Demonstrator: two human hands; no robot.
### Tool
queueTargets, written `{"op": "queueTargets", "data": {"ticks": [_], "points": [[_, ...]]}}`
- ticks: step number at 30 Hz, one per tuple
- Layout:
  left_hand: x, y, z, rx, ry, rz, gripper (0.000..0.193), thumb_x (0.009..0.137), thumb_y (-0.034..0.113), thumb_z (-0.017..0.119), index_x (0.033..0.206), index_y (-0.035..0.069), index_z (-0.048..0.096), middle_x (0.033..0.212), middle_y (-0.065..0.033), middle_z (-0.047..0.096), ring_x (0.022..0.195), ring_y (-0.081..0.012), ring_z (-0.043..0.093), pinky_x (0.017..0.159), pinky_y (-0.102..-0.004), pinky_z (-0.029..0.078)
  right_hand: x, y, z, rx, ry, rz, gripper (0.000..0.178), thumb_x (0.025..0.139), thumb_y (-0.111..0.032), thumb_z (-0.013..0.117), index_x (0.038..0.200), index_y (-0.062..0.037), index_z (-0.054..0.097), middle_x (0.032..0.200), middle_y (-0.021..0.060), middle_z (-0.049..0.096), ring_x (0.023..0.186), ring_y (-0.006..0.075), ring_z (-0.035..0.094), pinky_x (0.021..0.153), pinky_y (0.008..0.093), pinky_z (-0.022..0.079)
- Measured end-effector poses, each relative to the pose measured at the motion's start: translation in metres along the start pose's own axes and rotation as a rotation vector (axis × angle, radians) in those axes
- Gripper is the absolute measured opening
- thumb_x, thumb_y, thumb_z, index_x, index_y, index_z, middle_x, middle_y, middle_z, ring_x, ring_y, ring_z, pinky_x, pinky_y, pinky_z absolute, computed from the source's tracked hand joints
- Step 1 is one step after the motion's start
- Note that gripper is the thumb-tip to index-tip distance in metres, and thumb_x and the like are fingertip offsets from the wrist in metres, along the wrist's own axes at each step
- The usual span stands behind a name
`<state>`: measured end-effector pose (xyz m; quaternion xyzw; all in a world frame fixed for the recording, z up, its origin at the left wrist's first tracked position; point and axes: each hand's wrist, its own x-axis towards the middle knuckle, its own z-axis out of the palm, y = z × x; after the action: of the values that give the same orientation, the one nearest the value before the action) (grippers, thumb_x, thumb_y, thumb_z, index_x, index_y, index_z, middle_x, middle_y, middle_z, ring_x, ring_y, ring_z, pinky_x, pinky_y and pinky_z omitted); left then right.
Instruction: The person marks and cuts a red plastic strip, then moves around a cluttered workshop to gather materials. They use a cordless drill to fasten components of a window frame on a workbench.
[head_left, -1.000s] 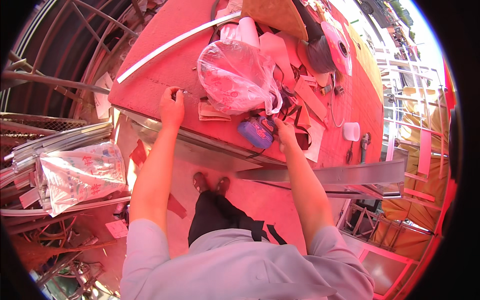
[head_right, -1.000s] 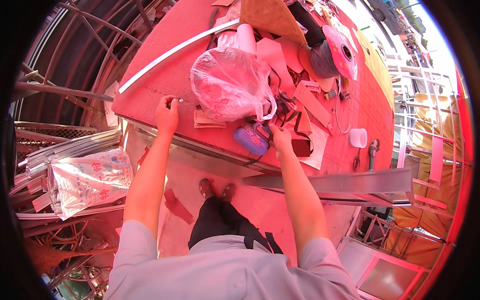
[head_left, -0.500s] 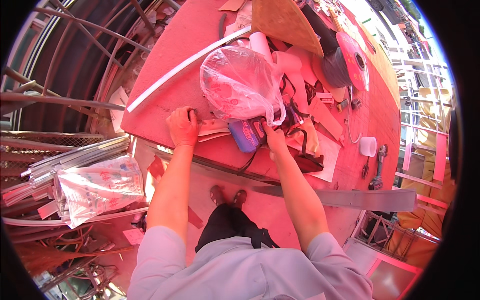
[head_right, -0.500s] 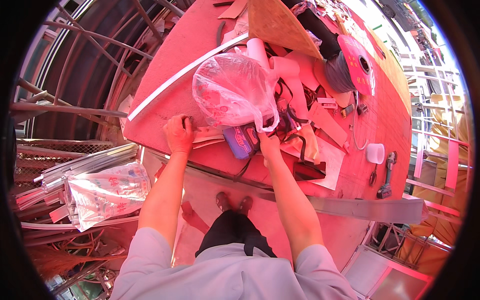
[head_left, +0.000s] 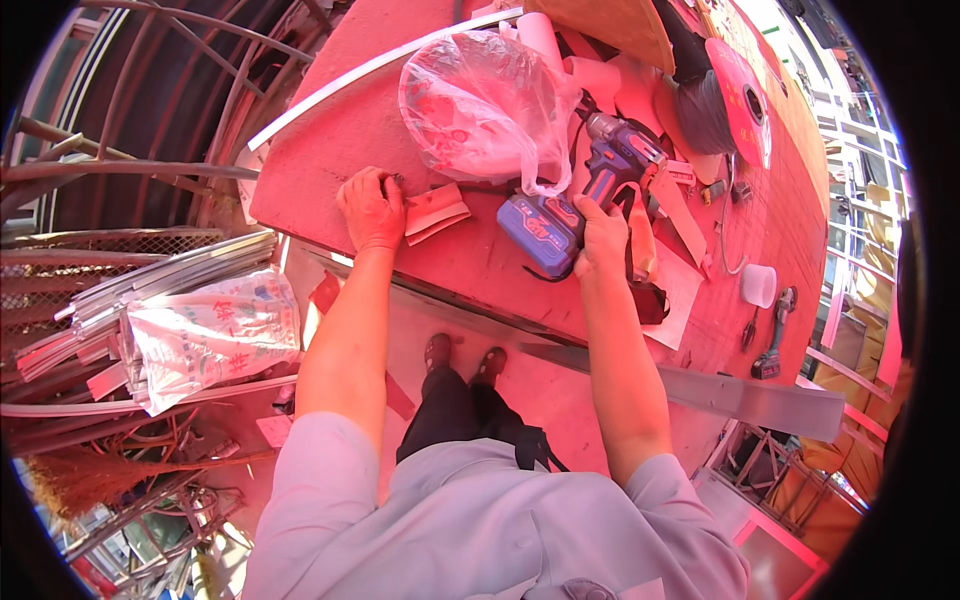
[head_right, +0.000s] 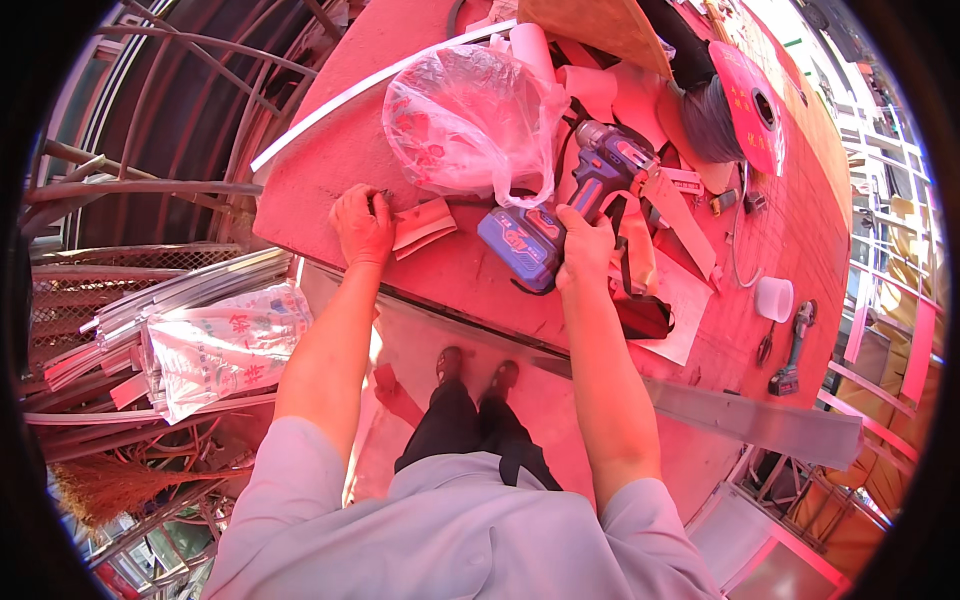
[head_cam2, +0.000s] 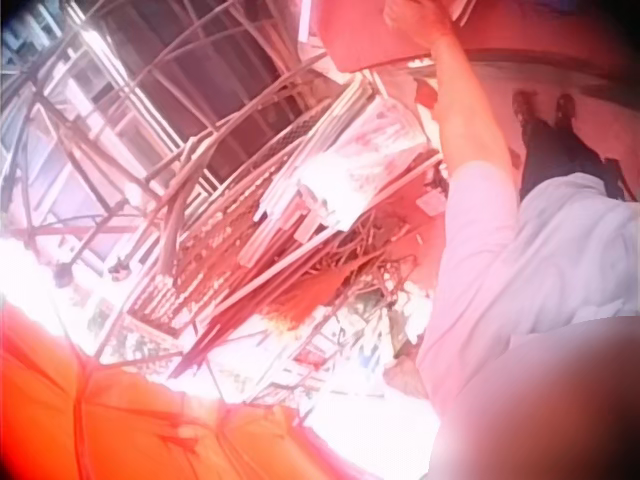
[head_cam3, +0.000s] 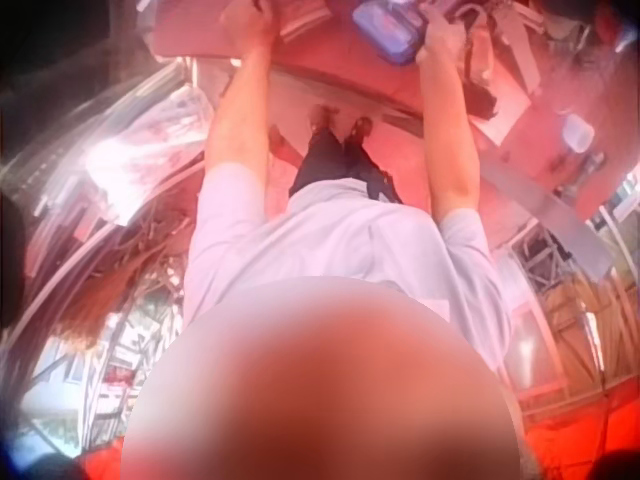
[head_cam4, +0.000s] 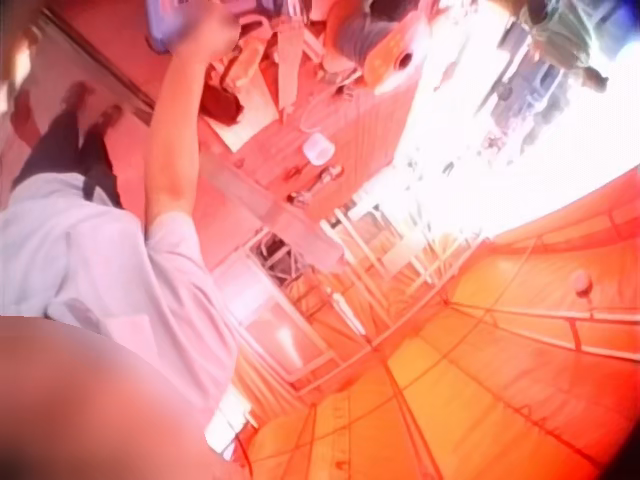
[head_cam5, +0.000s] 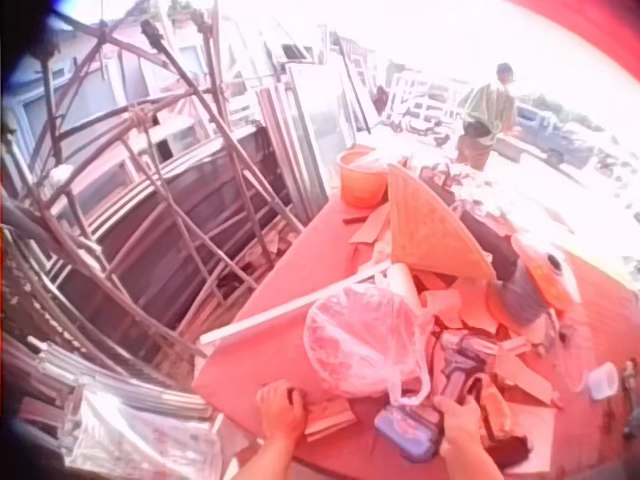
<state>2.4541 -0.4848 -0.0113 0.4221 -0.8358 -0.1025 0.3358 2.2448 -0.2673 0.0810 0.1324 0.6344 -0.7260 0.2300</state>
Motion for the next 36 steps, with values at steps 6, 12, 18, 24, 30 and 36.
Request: {"op": "queueTargets", "data": {"ticks": [6, 12, 18, 24, 30, 36], "points": [[-0.003, -0.006, 0.0, -0.036, -0.012, 0.005, 0.014, 0.087, 0.018, 0.063, 0.1, 0.013, 0.062, 0.108, -0.0053, 0.064, 0.108, -0.0263, 0.057, 0.102, -0.0435, 0.036, -0.029, -0.042, -0.035, -0.116, -0.018, -0.291, 0.032, 0.082, 0.001, 0.072, 0.107, 0.0045, 0.054, 0.093, 0.0145, 0.066, 0.079, 0.0182, 0.067, 0.073, 0.0312, 0.057], [-0.002, -0.011, 0.004, -0.073, 0.027, 0.032, 0.013, 0.087, 0.02, 0.065, 0.098, 0.013, 0.065, 0.109, -0.0041, 0.063, 0.109, -0.0264, 0.056, 0.103, -0.0457, 0.035, -0.114, -0.063, -0.088, 0.203, -0.367, -0.155, 0.03, 0.086, -0.005, 0.068, 0.113, 0.001, 0.055, 0.095, 0.0118, 0.067, 0.085, 0.0193, 0.067, 0.078, 0.0324, 0.058], [0.001, 0.0, -0.019, -0.134, 0.127, 0.048, 0.015, 0.084, 0.017, 0.067, 0.098, 0.011, 0.068, 0.111, -0.0061, 0.063, 0.109, -0.0279, 0.056, 0.099, -0.0453, 0.038, -0.162, -0.028, -0.099, -0.211, -0.134, -0.05, 0.027, 0.088, -0.005, 0.067, 0.111, 0.0026, 0.056, 0.088, 0.0087, 0.065, 0.077, 0.0158, 0.066, 0.071, 0.0308, 0.057], [-0.038, 0.101, -0.079, -1.015, -0.457, -0.129, 0.009, 0.09, 0.006, 0.065, 0.097, 0.004, 0.069, 0.113, -0.008, 0.063, 0.085, -0.0083, 0.057, 0.075, -0.0246, 0.047, -0.189, 0.015, -0.107, -0.218, -0.034, -0.027, 0.022, 0.083, -0.004, 0.07, 0.102, 0.003, 0.06, 0.085, 0.0075, 0.066, 0.072, 0.0132, 0.065, 0.068, 0.0284, 0.055], [-0.06, 0.15, -0.04, -1.174, -1.254, -0.208, 0.014, 0.092, 0.009, 0.066, 0.101, 0.0, 0.069, 0.109, -0.0056, 0.067, 0.078, -0.0035, 0.057, 0.073, -0.0227, 0.048, -0.213, -0.007, -0.108, -0.19, -0.132, -0.043, 0.035, 0.083, -0.008, 0.072, 0.115, 0.003, 0.061, 0.097, 0.0026, 0.061, 0.083, 0.0093, 0.058, 0.076, 0.0267, 0.05], [-0.051, 0.169, -0.025, -0.905, -1.39, -0.268, 0.014, 0.093, 0.009, 0.064, 0.101, -0.002, 0.069, 0.089, 0.0014, 0.066, 0.079, -0.0103, 0.06, 0.074, -0.0277, 0.05, -0.212, -0.002, -0.133, -0.203, -0.113, -0.106, 0.041, 0.082, -0.01, 0.071, 0.117, 0.0057, 0.059, 0.097, 0.0048, 0.064, 0.086, 0.0096, 0.059, 0.077, 0.0278, 0.051]]}}
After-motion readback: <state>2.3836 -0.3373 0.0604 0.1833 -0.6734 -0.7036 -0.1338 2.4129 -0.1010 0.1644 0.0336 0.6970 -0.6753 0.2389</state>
